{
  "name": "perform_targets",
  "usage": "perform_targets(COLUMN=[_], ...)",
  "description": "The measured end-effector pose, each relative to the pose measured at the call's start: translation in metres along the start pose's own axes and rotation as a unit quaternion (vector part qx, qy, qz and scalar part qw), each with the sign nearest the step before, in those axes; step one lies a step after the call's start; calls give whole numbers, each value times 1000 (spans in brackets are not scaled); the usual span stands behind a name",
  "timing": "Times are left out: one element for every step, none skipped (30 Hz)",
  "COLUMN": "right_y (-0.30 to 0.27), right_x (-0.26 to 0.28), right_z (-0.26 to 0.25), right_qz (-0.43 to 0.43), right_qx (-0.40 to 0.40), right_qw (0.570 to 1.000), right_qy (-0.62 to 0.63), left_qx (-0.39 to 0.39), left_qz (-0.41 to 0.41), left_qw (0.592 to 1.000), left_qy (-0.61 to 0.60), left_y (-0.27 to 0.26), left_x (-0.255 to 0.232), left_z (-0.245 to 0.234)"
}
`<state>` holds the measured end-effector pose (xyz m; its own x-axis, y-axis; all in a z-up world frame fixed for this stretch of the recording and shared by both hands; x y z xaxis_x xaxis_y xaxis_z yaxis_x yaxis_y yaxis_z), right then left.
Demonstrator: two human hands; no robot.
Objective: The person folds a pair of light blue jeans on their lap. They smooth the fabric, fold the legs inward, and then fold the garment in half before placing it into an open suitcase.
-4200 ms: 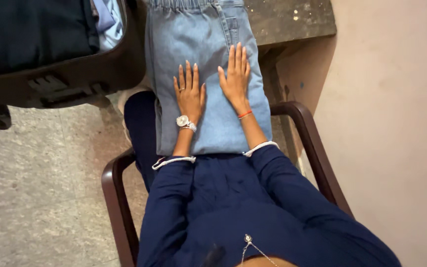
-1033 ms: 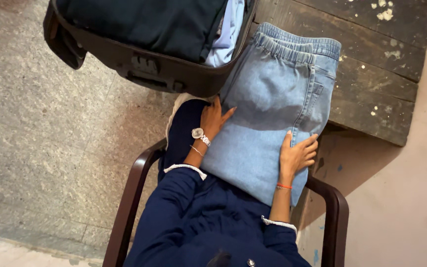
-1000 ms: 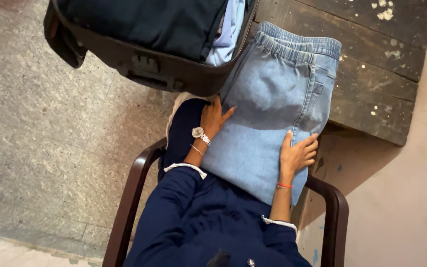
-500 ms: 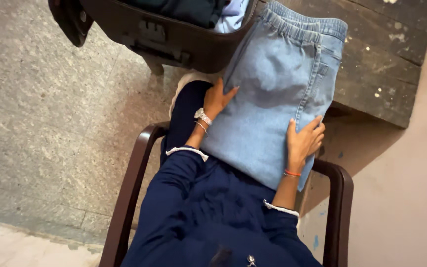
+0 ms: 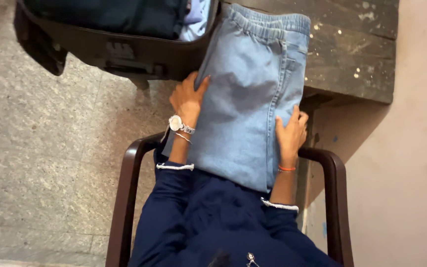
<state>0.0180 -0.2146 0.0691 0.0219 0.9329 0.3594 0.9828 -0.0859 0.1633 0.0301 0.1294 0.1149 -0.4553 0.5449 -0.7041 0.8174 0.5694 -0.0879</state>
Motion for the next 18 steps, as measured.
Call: perform_targets(right_y=[1, 1, 7, 16, 22, 35, 48, 63, 82, 102, 126, 151, 178, 202, 210, 211, 214, 215], right_x=[9, 20, 29, 37, 46, 58, 68, 78, 86, 93, 102, 108, 107, 103, 99, 94, 90, 83], right_z=[-8, -17, -23, -30, -37, -43, -51, -56, -55, -49, -36, -22, 4, 31, 46, 61, 73, 85], right_qz=[-39, -78, -99, -119, -134, -150, -183, -217, -243, -271, -283, -296, -252, -206, -239, -272, -305, -290], right_qx=[-45, -89, -102, -117, -116, -121, -130, -138, -150, -157, -171, -184, -90, 5, -27, -61, -96, -107], right_qw=[998, 990, 989, 986, 984, 981, 974, 965, 957, 947, 942, 936, 963, 978, 970, 959, 945, 948], right_qy=[-36, -74, -42, -11, 6, 26, 35, 44, 55, 65, 54, 41, 16, -6, -28, -51, -73, -70], left_qx=[-38, -75, -111, -145, -179, -219, -215, -211, -204, -188, -171, -173, -174, -160, -145, -180, -214, -247], left_qz=[24, 48, 73, 75, 78, 83, 136, 187, 237, 259, 280, 289, 298, 294, 290, 312, 333, 350], left_qw=[998, 991, 981, 974, 967, 956, 958, 955, 948, 946, 943, 939, 934, 936, 937, 926, 913, 900], left_qy=[48, 96, 143, 155, 166, 177, 135, 92, 48, 49, 49, 71, 93, 110, 128, 114, 100, 86], left_y=[-4, -10, -17, -25, -35, -41, -46, -52, -55, -48, -31, -10, 14, 45, 69, 84, 97, 106], left_x=[-5, -12, -21, -31, -44, -60, -78, -92, -103, -112, -123, -132, -141, -147, -147, -139, -128, -118], left_z=[0, 1, 0, -2, -3, -5, -4, 1, 10, 27, 49, 75, 101, 127, 152, 166, 175, 182])
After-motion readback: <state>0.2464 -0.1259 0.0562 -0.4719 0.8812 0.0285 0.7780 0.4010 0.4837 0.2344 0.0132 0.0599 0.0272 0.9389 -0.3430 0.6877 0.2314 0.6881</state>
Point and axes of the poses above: each hand's wrist, its own y-axis towards the middle knuckle, its own z-axis out of the palm, x = y × z, the point moved 5 cm from there along y, towards the middle knuckle, and after that the axes turned 11 degrees about -z, right-handed, at the moved point
